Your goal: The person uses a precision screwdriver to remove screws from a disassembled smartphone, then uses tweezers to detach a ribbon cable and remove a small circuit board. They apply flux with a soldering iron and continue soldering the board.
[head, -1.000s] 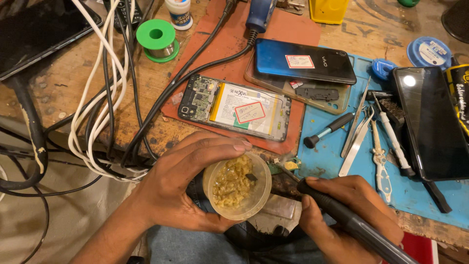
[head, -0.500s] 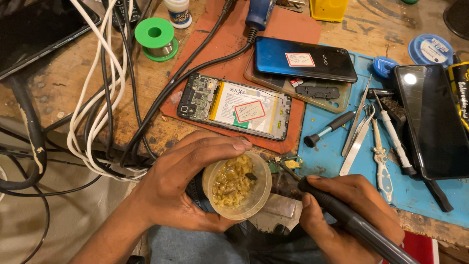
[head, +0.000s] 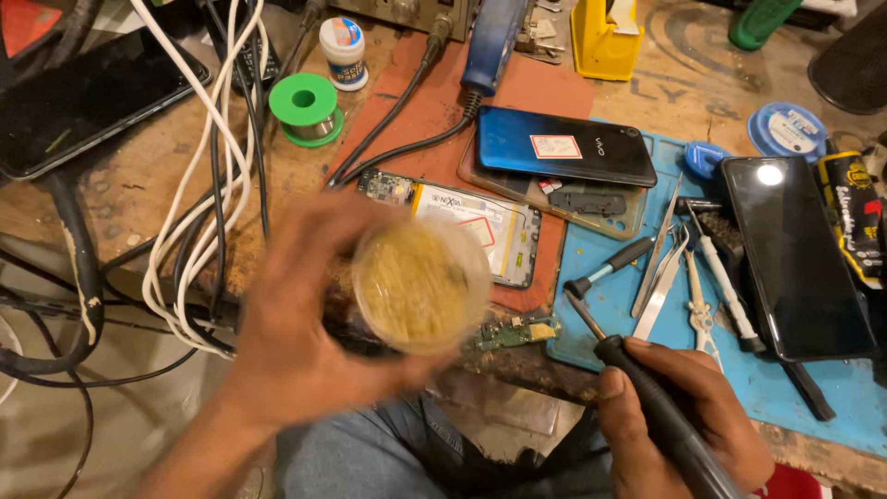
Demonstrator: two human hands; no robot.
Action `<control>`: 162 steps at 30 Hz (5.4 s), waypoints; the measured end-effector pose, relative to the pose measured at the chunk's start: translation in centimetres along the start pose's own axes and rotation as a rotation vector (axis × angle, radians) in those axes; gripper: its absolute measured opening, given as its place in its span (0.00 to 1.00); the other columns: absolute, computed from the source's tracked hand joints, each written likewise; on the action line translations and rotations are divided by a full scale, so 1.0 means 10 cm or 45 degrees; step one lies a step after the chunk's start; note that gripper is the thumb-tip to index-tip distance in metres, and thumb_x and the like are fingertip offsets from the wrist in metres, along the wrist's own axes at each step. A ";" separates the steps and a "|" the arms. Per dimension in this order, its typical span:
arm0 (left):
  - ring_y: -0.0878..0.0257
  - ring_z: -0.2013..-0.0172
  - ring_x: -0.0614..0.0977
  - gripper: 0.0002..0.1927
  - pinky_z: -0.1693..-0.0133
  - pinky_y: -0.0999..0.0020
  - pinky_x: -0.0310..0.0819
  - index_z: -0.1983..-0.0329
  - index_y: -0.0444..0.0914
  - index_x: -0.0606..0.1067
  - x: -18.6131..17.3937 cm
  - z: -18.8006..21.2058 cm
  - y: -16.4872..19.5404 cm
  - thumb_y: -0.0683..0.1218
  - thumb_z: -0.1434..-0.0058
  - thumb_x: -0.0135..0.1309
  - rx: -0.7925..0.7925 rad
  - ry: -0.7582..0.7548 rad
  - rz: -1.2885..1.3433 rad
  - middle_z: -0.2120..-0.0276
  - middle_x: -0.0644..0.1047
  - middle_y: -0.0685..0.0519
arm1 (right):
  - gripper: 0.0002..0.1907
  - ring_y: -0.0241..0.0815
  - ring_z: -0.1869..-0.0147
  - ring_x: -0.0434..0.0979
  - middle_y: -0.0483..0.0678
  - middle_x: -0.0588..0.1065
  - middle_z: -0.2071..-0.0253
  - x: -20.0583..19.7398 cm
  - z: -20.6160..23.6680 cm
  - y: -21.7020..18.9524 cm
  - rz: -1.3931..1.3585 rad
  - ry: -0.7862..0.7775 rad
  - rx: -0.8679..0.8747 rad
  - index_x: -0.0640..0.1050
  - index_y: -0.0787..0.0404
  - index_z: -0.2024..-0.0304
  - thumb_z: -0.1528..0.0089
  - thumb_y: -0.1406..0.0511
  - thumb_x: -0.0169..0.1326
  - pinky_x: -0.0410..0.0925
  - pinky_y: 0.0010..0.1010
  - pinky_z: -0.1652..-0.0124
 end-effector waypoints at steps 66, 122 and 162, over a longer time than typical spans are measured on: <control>0.55 0.59 0.75 0.14 0.61 0.59 0.67 0.59 0.44 0.83 0.46 0.18 0.12 0.53 0.46 0.68 -0.008 -0.151 -0.203 0.62 0.75 0.55 | 0.14 0.43 0.63 0.85 0.55 0.80 0.68 0.10 -0.05 -0.23 0.216 -0.212 -0.233 0.79 0.67 0.64 0.50 0.70 0.68 0.78 0.27 0.66; 0.57 0.62 0.75 0.14 0.62 0.60 0.68 0.59 0.43 0.84 0.44 0.17 0.13 0.53 0.46 0.68 -0.024 -0.183 -0.205 0.64 0.75 0.56 | 0.12 0.42 0.64 0.85 0.54 0.80 0.68 0.10 -0.04 -0.28 0.274 -0.197 -0.141 0.80 0.66 0.63 0.49 0.70 0.67 0.77 0.27 0.66; 0.57 0.62 0.75 0.14 0.62 0.60 0.68 0.60 0.43 0.84 0.45 0.17 0.12 0.53 0.46 0.68 -0.007 -0.173 -0.222 0.64 0.75 0.56 | 0.11 0.42 0.65 0.86 0.54 0.80 0.68 0.11 -0.05 -0.26 0.214 -0.199 -0.177 0.80 0.66 0.64 0.47 0.68 0.65 0.77 0.26 0.67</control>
Point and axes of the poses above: each hand's wrist, its own z-axis away from the middle knuckle, its own x-axis out of the palm, y = z × x, the point moved 1 cm from there along -z, towards the middle knuckle
